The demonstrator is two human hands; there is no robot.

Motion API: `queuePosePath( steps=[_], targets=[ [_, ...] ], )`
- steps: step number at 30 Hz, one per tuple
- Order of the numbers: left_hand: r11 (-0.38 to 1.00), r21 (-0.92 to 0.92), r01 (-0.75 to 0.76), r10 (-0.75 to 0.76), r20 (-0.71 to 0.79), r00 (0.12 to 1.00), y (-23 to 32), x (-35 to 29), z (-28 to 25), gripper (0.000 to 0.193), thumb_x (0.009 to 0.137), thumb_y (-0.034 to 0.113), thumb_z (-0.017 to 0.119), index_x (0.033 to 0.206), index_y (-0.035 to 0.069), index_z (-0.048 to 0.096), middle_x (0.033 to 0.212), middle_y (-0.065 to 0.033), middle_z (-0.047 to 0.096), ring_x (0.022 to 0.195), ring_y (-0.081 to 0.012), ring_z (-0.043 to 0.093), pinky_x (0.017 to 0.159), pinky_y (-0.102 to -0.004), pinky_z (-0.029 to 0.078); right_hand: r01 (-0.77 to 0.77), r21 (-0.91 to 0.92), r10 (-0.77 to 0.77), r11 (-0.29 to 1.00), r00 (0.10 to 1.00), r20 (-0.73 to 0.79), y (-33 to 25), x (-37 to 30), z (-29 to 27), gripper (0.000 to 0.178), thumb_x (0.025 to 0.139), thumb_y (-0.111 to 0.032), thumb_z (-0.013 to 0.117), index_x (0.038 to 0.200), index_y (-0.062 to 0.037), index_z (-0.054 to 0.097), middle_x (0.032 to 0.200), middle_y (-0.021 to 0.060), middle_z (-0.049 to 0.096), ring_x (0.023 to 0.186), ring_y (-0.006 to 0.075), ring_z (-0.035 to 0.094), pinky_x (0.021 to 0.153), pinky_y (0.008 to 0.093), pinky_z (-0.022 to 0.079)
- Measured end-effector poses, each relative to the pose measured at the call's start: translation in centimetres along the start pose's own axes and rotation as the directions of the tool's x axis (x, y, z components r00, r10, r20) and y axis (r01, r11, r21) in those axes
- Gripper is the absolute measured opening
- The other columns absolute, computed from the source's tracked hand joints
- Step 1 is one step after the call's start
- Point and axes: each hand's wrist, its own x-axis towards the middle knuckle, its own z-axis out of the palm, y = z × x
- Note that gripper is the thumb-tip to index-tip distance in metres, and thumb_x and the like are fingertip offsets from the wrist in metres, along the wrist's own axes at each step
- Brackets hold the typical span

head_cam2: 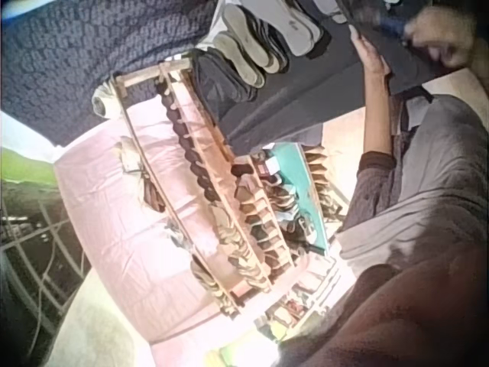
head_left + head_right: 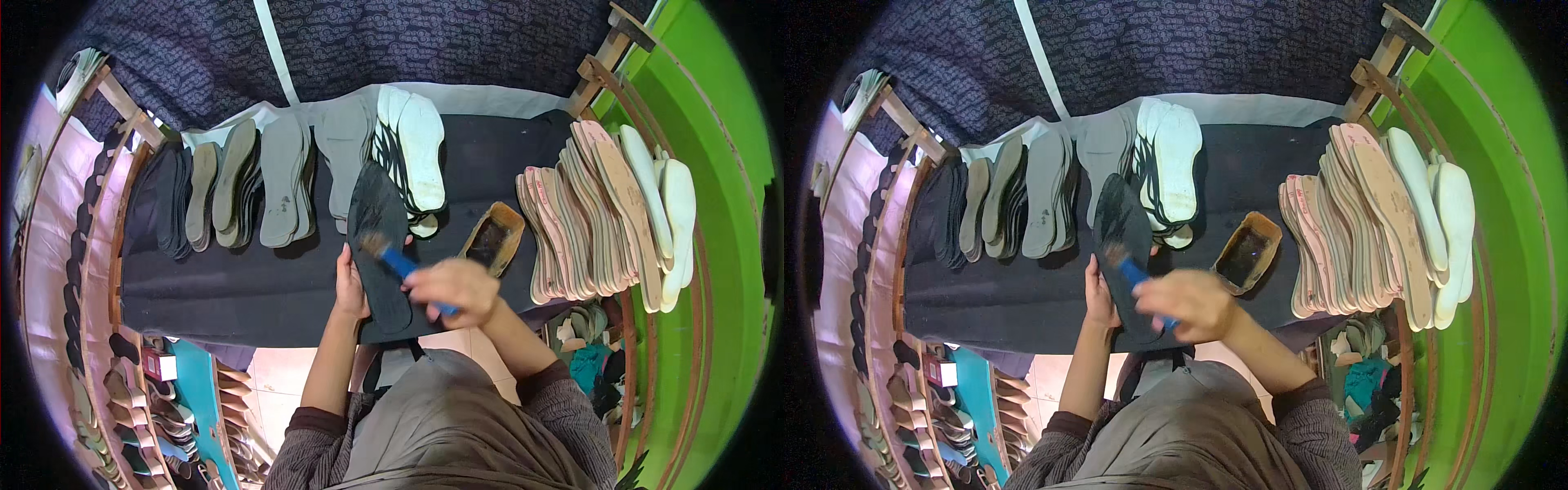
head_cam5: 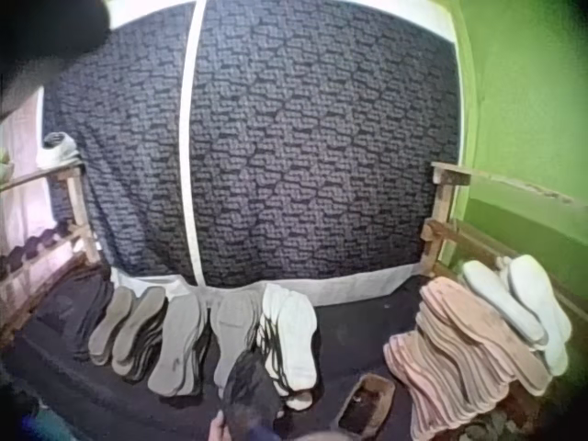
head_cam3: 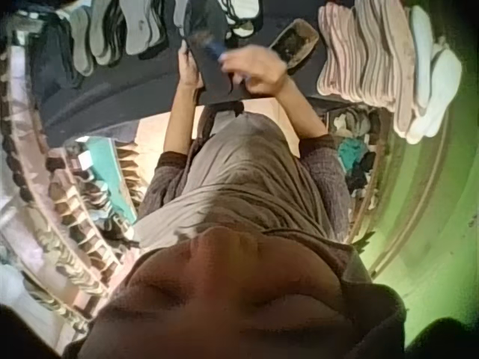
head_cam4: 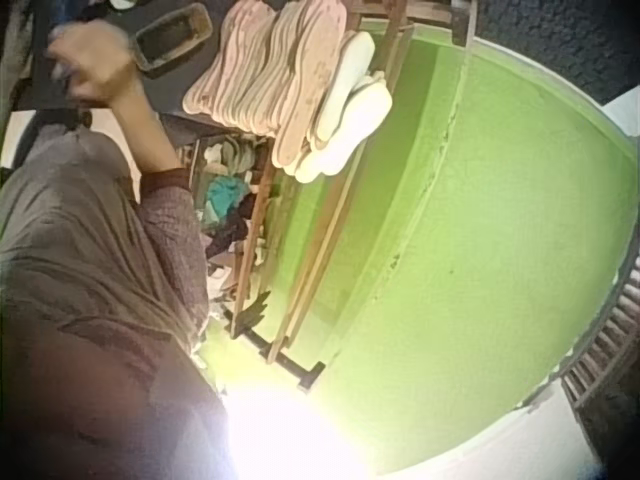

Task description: The person applies adhesive onto shoe insoles using a brush and places the glued insoles onto a wooden rack.

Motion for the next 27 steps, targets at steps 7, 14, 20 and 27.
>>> queuePosePath(
  steps=[7, 14, 20, 27],
  targets=[
    [0.996, -0.08, -0.039, 0.04, 0.02, 0.999, -0.5, 0.8, -0.4, 0.074, 0.092, 0.057, 0.012, 0.13, 0.001, 0.041, 0.094, -0.0217, 0.062, 0.086, -0.0285, 0.061, 0.077, -0.0362, 0.049, 0.103, -0.056, -0.096, 0.993, 0.99, 0.107, -0.8, -1.1, 0.4, 0.019, 0.07, -0.011, 0.069, 0.087, -0.0053, 0.067, 0.09, 0.0121, 0.068, 0.068, 0.0216, 0.065, 0.056, 0.0304, 0.051],
    [0.997, 0.048, -0.063, 0.056, 0.14, 0.989, -0.7, 0.8, -2.0, 0.078, 0.09, 0.061, 0.015, 0.133, 0.001, 0.039, 0.126, -0.0184, 0.052, 0.077, -0.0259, 0.061, 0.069, -0.0349, 0.05, 0.087, 0.05, -0.093, 0.995, 0.987, 0.133, -1.3, -1.6, 1.1, 0.029, 0.062, -0.012, 0.068, 0.091, -0.0054, 0.066, 0.098, 0.0113, 0.066, 0.07, 0.0227, 0.064, 0.063, 0.0302, 0.053],
    [0.997, 0.056, -0.05, 0.035, 0.244, 0.969, -0.7, 0.5, -3.1, 0.076, 0.091, 0.059, 0.014, 0.133, 0.001, 0.038, 0.13, -0.0166, 0.049, 0.077, -0.0269, 0.06, 0.067, -0.0358, 0.049, -0.076, -0.207, 0.042, 0.975, 0.986, -0.163, -0.1, -0.8, 0.4, 0.023, 0.063, -0.009, 0.071, 0.086, -0.0063, 0.067, 0.091, 0.011, 0.068, 0.067, 0.0204, 0.064, 0.058, 0.0306, 0.051],
    [0.987, -0.08, -0.142, 0.156, 0.212, 0.965, -0.3, 0.5, -1.8, 0.076, 0.091, 0.061, 0.015, 0.129, 0.001, 0.042, 0.113, -0.0191, 0.057, 0.078, -0.0293, 0.06, 0.069, -0.0374, 0.05, -0.036, -0.171, 0.024, 0.985, 0.997, -0.071, -0.3, -1.3, 0.6, 0.032, 0.058, -0.009, 0.07, 0.09, -0.0048, 0.066, 0.099, 0.0122, 0.065, 0.067, 0.0234, 0.062, 0.06, 0.0321, 0.051]
  ],
)
